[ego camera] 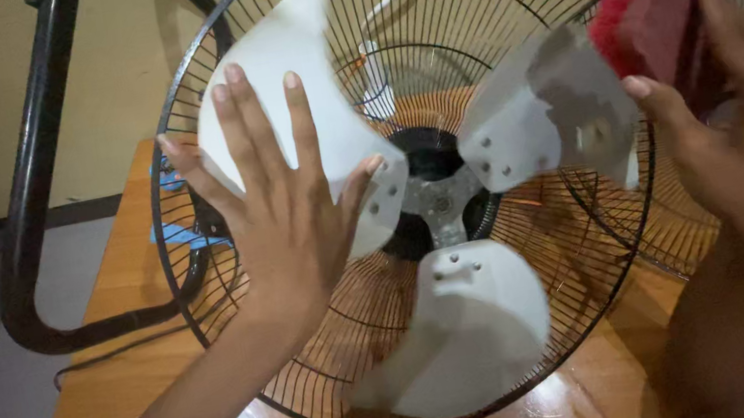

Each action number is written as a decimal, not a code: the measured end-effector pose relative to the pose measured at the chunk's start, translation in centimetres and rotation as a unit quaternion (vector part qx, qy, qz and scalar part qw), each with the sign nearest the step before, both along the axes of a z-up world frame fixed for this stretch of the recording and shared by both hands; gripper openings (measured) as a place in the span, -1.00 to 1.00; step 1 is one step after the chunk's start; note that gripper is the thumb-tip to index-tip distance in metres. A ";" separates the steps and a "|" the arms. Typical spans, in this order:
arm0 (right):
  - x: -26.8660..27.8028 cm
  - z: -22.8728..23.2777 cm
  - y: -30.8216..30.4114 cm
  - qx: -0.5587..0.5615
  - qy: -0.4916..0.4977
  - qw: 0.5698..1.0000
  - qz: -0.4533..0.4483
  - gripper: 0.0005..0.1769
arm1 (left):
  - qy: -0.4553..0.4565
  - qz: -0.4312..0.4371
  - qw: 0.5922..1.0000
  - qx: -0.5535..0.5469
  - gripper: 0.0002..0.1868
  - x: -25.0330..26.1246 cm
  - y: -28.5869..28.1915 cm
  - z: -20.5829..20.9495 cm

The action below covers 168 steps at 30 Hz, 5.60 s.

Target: The person scrubs the blades of a standing fan with a red brush, rotating the blades to reach different areas. The person repeatedly scrubs the same blade multiple times.

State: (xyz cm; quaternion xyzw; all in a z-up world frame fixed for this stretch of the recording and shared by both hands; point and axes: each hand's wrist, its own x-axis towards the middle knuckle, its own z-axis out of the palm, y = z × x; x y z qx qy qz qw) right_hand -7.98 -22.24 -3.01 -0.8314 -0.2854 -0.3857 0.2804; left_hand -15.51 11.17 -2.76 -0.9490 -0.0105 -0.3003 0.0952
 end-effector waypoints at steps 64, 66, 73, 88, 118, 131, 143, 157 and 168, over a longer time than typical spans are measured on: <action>-1.0 1.6 29.7 -0.134 -0.084 0.961 0.225 -0.27 | 0.227 -0.286 0.792 -0.489 -0.58 -4.7 14.7 -0.4; 0.4 2.1 30.1 -0.089 -0.021 0.979 0.182 -0.29 | 0.227 -0.283 0.787 -0.499 -0.59 -4.6 14.7 0.0; -0.4 1.6 30.2 -0.091 -0.053 0.971 0.213 -0.31 | 0.303 -0.185 0.795 -0.492 -0.58 -4.6 14.4 0.9; 0.6 0.7 27.4 -0.096 -0.084 0.952 0.279 -0.36 | 0.252 -0.259 0.785 -0.503 -0.64 -4.1 14.0 -0.6; 5.1 -2.0 1.9 0.052 0.296 0.946 -0.124 -0.19 | -0.045 -0.321 0.945 0.032 -0.63 3.9 -4.3 8.9; 8.1 -2.6 1.8 0.090 0.138 0.986 0.007 -0.21 | 0.331 -0.238 0.876 -0.256 -0.14 23.5 -9.9 3.6; 9.5 -0.8 4.9 0.082 0.068 0.994 0.021 -0.29 | 0.246 -0.342 0.841 -0.339 -0.25 24.9 -7.4 0.4; 8.8 -1.2 5.7 0.038 0.085 0.995 0.043 -0.25 | 0.183 -0.278 0.835 -0.439 -0.14 21.7 -6.5 2.2; 8.3 -2.0 6.5 0.092 0.052 0.992 0.064 -0.29 | 0.175 -0.305 0.841 -0.410 -0.19 21.4 -6.5 2.8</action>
